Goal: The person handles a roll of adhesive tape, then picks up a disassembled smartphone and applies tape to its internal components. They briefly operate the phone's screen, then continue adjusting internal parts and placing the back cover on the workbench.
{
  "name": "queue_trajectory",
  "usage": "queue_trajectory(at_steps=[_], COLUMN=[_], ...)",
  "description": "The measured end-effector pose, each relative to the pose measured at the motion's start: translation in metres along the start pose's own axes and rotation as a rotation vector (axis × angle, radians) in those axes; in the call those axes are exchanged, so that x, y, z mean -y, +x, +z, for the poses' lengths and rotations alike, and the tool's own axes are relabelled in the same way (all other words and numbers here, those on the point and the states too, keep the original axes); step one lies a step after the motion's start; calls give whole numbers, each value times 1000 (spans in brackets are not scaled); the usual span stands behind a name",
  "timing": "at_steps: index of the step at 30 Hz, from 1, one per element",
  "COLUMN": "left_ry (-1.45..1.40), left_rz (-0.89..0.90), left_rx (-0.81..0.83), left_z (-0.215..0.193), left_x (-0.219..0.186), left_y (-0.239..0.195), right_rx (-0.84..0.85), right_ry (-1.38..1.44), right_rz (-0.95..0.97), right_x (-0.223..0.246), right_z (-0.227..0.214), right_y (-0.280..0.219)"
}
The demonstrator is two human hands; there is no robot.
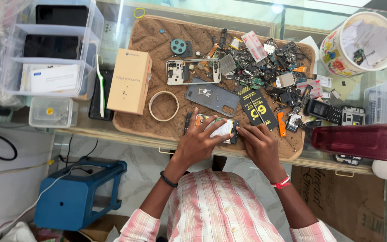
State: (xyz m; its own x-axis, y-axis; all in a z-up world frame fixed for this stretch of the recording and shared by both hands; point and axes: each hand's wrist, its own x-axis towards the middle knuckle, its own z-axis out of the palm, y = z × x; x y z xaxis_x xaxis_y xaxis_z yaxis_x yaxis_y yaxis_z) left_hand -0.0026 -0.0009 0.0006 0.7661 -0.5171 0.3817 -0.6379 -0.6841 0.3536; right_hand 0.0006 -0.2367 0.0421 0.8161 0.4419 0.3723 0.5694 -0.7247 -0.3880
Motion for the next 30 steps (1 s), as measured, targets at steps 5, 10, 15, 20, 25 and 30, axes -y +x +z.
queue_trajectory(at_steps=[5, 10, 15, 20, 25, 30], left_ry=[42, 77, 77, 74, 58, 47], left_rz=[12, 36, 43, 41, 36, 30], left_rx=[-4, -13, -10, -11, -4, -6], left_z=[1, 3, 6, 4, 5, 6], left_x=[-1, 0, 0, 0, 2, 2], left_y=[0, -1, -3, -2, -2, -2], right_rx=[36, 17, 20, -25, -22, -49], right_ry=[9, 74, 81, 92, 70, 71], right_rz=[-58, -54, -24, -24, -27, -21], right_x=[-5, -7, -9, -10, -9, -7], right_z=[-2, -3, -1, 2, 2, 2], right_y=[6, 6, 2, 2, 4, 4])
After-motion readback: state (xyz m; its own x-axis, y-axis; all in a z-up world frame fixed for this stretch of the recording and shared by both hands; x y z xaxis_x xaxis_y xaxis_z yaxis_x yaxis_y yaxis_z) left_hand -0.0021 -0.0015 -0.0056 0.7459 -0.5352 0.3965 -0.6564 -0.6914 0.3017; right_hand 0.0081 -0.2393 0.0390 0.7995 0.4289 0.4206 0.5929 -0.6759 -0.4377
